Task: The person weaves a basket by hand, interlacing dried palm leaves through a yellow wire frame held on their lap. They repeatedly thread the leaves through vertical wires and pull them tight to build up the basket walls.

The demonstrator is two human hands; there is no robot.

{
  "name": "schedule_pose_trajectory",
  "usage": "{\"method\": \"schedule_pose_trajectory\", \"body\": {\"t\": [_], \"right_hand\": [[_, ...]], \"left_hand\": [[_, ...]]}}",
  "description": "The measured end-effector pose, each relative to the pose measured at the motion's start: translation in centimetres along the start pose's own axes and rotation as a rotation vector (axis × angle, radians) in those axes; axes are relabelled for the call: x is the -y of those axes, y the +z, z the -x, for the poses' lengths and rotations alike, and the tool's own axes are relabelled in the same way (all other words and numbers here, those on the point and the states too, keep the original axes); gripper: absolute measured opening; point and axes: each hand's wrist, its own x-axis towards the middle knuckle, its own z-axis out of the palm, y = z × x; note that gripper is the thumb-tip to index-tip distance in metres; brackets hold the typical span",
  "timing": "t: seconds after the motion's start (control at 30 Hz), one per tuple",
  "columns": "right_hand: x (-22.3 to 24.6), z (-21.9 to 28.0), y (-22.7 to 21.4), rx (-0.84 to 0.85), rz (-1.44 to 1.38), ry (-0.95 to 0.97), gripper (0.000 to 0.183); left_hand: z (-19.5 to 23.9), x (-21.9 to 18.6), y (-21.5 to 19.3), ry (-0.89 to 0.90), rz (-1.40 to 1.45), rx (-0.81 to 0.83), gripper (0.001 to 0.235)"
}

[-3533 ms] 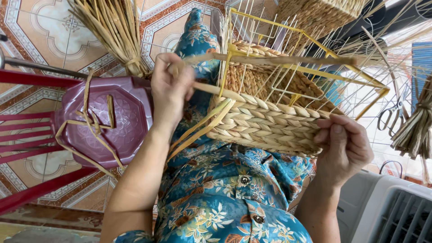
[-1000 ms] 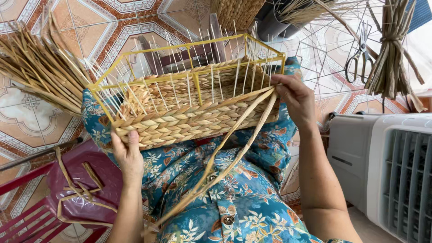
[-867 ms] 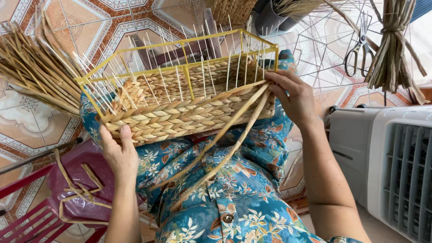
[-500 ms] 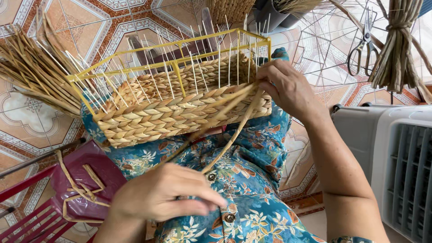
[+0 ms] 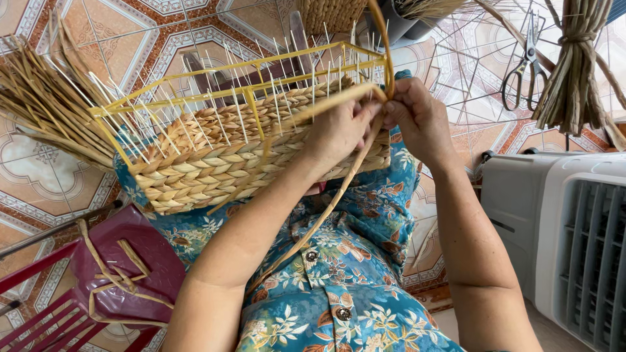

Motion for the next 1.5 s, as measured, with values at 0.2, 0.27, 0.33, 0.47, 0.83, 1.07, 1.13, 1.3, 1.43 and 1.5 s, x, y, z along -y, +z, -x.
{"method": "schedule_pose_trajectory", "body": {"t": [0.2, 0.27, 0.33, 0.47, 0.83, 1.07, 1.13, 1.3, 1.43, 1.5], "right_hand": [[0.1, -0.7, 0.7, -0.015, 0.090, 0.094, 0.007], [0.3, -0.7, 1.0, -0.011, 0.253, 0.055, 0.009], [0.6, -0.9, 1.3, -0.009, 0.231, 0.020, 0.012], [1.1, -0.8, 0.9, 0.032, 0.523, -0.231, 0.018], [0.9, -0.8, 2.6, -0.085, 0.120, 0.004, 0.015], [3.4, -1.4, -0.1, -0.127, 0.336, -0.134, 0.005], [4.1, -1.0, -0.1, 0.026, 0.327, -0.150, 0.014], [4.1, -1.6, 1.6, 0.113, 0.447, -0.346, 0.022], [2.7, -2.3, 2.5, 0.069, 0.473, -0.319, 0.011], [2.2, -2.3, 2.8, 0.051, 0.503, -0.317, 0.010]], "left_hand": [[2.8, 1.6, 0.6, 0.495, -0.217, -0.237, 0.015], [4.4, 0.7, 0.0, 0.590, -0.237, -0.216, 0.018], [6.1, -0.6, -0.4, 0.619, 0.046, -0.194, 0.022], [6.7, -1.3, -0.8, 0.614, -0.110, -0.313, 0.023], [4.9, 2.3, -2.0, 0.351, -0.751, -0.272, 0.034], [4.5, -1.7, -2.7, 0.359, -0.780, 0.060, 0.025], [3.3, -1.9, -4.3, 0.021, -0.766, 0.421, 0.019], [1.7, -1.7, -7.6, 0.249, -0.729, 0.070, 0.018], [3.4, -2.6, -6.6, 0.605, -0.749, -0.388, 0.030], [3.6, -3.1, -5.3, 0.408, -0.637, -0.236, 0.023]]}}
